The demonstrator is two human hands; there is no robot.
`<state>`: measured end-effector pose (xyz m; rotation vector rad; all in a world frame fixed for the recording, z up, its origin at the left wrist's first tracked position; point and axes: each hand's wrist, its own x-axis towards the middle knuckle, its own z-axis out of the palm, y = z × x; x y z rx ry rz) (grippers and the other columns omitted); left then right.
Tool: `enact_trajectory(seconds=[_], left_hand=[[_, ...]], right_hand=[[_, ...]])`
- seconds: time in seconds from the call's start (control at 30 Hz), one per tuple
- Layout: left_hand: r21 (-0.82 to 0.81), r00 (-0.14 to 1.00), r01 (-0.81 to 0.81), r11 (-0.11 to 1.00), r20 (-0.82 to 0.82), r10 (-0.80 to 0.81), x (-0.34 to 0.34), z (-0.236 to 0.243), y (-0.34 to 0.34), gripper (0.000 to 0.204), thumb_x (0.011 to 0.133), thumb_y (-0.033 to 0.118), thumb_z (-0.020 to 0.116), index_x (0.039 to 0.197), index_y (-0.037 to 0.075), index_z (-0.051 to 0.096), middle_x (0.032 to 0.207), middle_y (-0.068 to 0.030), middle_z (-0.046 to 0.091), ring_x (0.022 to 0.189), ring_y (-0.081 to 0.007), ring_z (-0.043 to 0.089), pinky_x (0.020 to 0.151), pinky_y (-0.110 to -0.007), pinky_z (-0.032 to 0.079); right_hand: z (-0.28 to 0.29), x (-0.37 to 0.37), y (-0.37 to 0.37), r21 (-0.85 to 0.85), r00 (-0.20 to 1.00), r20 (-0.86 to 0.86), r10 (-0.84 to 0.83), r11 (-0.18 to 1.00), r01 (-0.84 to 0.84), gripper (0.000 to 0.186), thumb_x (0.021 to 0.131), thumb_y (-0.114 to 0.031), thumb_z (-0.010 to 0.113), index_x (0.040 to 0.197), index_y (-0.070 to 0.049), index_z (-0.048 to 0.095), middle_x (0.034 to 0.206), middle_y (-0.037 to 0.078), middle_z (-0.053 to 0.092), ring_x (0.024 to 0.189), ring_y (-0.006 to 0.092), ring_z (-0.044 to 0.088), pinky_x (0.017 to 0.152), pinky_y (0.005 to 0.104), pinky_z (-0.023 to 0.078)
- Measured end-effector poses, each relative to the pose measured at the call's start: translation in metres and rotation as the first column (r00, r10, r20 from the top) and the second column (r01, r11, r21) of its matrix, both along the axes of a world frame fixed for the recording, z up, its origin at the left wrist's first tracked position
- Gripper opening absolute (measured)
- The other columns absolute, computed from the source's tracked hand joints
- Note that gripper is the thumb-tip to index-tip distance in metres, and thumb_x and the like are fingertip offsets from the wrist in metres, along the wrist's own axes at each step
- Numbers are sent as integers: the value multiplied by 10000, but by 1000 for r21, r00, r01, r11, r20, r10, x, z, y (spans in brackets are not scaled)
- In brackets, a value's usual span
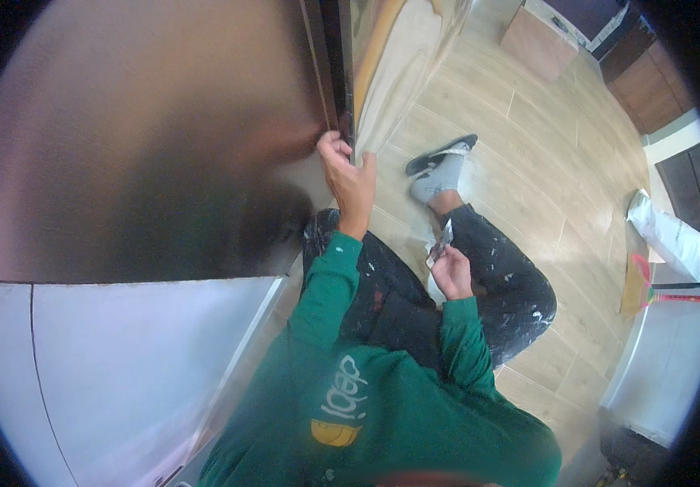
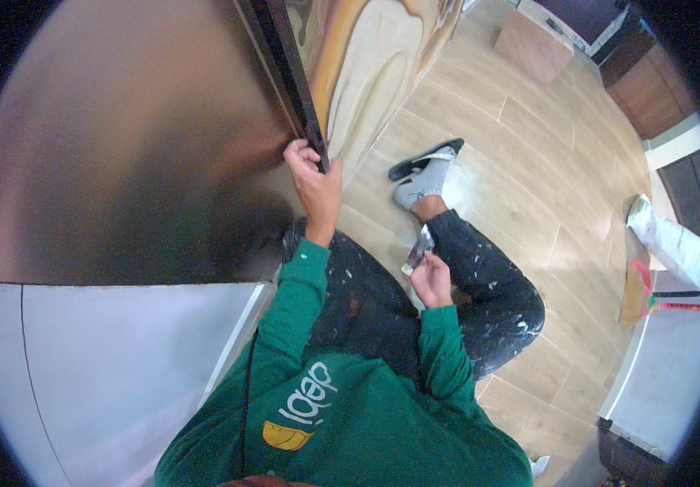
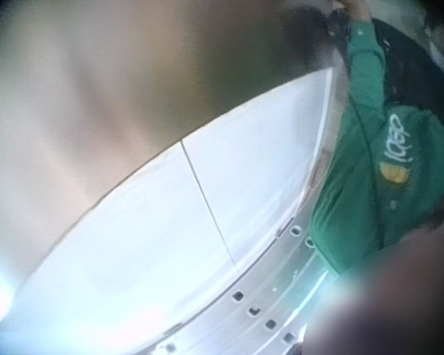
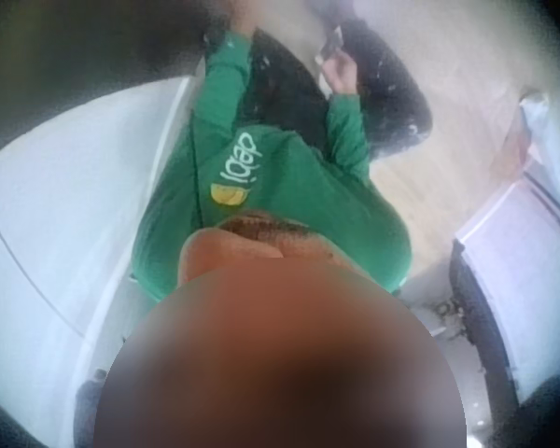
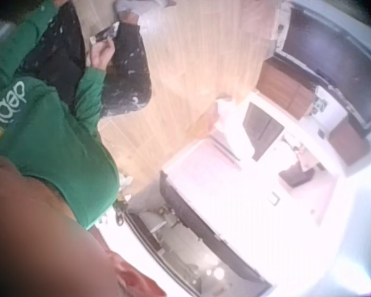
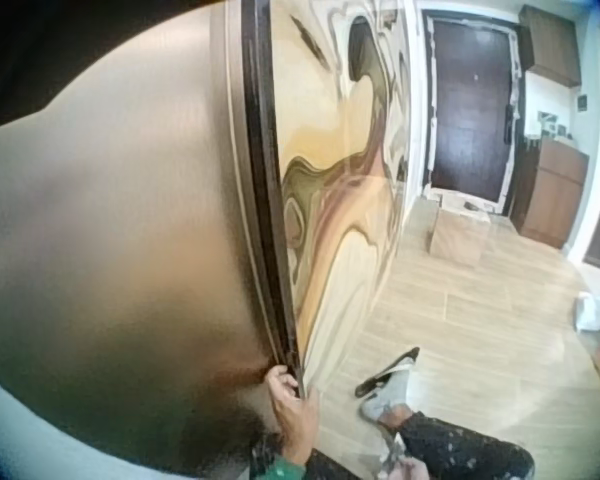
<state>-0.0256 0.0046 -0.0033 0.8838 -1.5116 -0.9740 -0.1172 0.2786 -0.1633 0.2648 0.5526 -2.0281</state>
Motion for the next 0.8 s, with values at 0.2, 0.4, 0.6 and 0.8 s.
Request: enact_trajectory(seconds=[0.2,0.4,0.6,0.8], left_hand=[[42,990,-41,998,138,35,0,4,-2,558,757,-4,684,1270,-3,463,938,-109,477,911,-287,521,918,-432,436],[-26,995,-29,999,96,31,2,-1,-2,575,747,-3,685,1277,1,465,941,-111,479,912,-281,522,907,-433,439],[-31,998,-28,999,54,30,1,2,2,588,747,-10,684,1292,6,463,942,-113,486,909,-282,528,898,-430,446],[64,993,-20,998,120,12,8,-7,-1,646,774,13,693,1378,25,464,1015,-128,540,941,-279,558,896,-408,469]], right_hand=[[17,7,-4,117,999,9,-48,992,46,184,1007,-43,510,1151,43,585,1084,146,664,1011,266,633,997,421,496],[-6,0,0,71,998,32,-51,996,49,187,1004,-45,518,1154,47,580,1097,148,665,1019,273,636,1003,425,497],[-25,-2,9,86,996,40,-76,994,72,183,995,-35,520,1144,54,578,1094,150,667,1024,276,634,1016,421,487],[-25,-7,8,88,997,51,-65,994,60,176,989,-37,542,1132,42,608,1087,145,700,1021,274,660,996,422,502]])
